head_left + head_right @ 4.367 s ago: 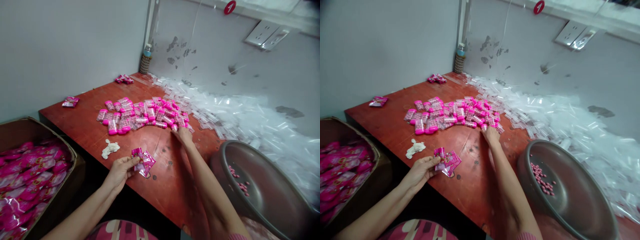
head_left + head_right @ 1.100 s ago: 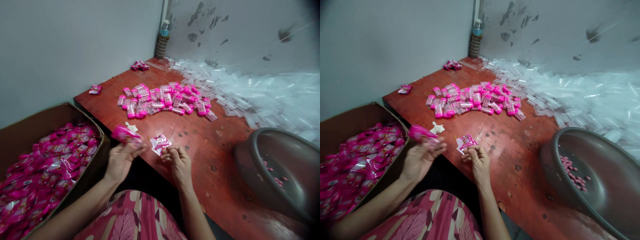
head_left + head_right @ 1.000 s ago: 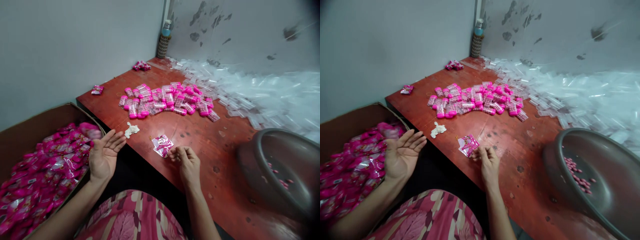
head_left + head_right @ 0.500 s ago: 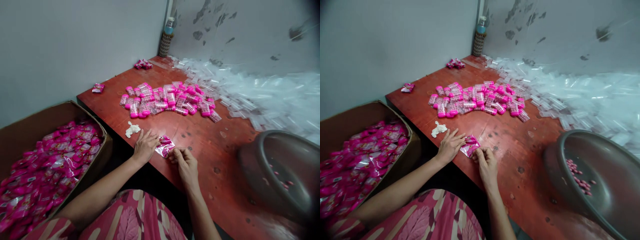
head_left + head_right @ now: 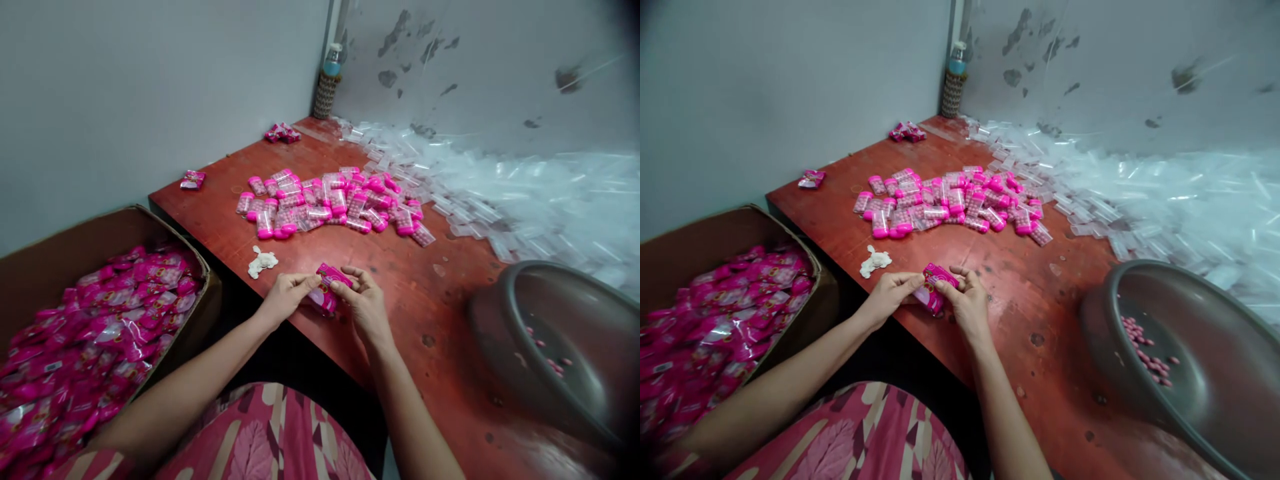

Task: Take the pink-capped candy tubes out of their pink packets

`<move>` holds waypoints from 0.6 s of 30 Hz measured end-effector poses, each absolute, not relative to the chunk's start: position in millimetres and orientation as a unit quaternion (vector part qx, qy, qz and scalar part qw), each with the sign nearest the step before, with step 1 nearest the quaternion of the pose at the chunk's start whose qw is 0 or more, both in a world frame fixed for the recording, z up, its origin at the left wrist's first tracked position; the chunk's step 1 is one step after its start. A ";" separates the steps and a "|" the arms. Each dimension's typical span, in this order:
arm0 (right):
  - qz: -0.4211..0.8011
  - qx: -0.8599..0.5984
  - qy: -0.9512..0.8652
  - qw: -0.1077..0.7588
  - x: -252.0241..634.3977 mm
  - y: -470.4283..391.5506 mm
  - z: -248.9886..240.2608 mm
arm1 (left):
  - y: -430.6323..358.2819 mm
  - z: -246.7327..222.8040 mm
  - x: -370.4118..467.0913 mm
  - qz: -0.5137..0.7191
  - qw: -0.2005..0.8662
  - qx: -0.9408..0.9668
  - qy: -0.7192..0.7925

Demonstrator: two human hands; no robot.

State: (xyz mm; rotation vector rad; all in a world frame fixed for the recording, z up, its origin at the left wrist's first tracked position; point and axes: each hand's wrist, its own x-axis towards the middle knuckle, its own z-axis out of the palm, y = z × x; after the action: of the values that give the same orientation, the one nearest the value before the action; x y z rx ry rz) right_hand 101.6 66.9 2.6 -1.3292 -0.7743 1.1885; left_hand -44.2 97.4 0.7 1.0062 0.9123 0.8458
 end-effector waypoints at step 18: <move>0.431 -0.589 -0.446 0.518 101.0 70.4 11.8 | 89.8 7.2 -35.7 0.329 0.784 0.324 0.415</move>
State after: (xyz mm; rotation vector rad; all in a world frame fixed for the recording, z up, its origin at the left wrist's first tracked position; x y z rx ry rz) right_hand 101.0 70.4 11.8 -1.4143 -1.0705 1.0350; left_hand -35.7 89.8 7.2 0.6993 0.8958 0.7089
